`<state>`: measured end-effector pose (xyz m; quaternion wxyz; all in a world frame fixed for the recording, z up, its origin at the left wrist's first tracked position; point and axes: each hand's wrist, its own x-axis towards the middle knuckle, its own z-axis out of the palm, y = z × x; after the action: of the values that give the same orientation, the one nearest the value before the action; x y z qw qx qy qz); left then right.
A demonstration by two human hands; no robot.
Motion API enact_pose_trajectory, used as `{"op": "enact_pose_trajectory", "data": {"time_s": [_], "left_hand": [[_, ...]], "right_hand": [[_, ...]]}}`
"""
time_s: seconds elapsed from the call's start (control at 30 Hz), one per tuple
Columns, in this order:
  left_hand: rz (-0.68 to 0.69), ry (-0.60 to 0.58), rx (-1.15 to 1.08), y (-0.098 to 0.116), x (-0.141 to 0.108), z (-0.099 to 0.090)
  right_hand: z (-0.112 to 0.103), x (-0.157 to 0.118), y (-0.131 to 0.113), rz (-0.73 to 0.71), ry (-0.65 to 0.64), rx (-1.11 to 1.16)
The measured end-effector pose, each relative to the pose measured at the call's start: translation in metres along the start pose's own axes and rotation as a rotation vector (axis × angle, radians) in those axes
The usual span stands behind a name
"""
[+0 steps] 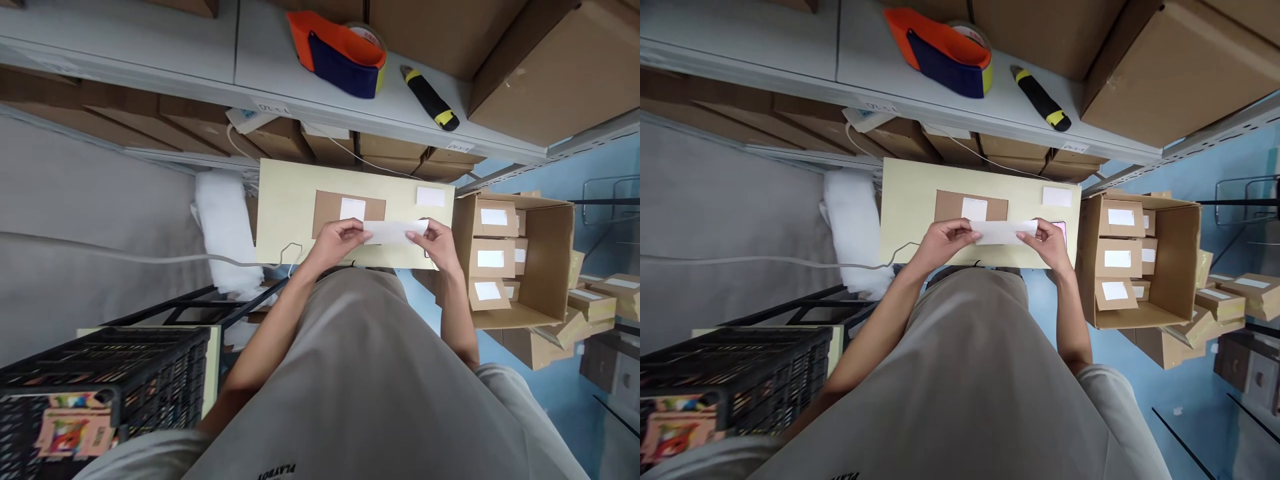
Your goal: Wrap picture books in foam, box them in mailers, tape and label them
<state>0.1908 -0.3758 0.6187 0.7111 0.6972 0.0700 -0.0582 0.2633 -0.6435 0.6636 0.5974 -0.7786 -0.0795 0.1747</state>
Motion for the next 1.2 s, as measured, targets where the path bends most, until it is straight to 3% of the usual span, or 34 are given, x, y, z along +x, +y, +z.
{"op": "enact_pose_trajectory", "data": {"time_s": [0.17, 0.3, 0.53, 0.67, 0.87, 1.2], "left_hand": [[0.243, 0.234, 0.124, 0.027, -0.015, -0.016], [0.268, 0.348, 0.099, 0.03, -0.023, -0.028], [0.189, 0.29, -0.195, 0.025, -0.04, -0.043], [0.189, 0.299, -0.177, 0.028, -0.047, -0.049], [0.117, 0.248, -0.199, 0.042, -0.053, -0.056], [0.112, 0.18, -0.147, 0.049, -0.056, -0.06]], "right_hand": [[0.021, 0.007, -0.017, -0.291, -0.027, 0.003], [0.039, 0.01, -0.018, -0.284, 0.004, 0.027], [0.05, 0.006, -0.024, -0.228, 0.041, -0.027], [0.056, 0.0, -0.033, -0.244, 0.002, 0.0], [0.065, -0.003, -0.041, -0.234, 0.041, -0.026], [0.063, -0.004, -0.044, -0.263, 0.042, -0.053]]}}
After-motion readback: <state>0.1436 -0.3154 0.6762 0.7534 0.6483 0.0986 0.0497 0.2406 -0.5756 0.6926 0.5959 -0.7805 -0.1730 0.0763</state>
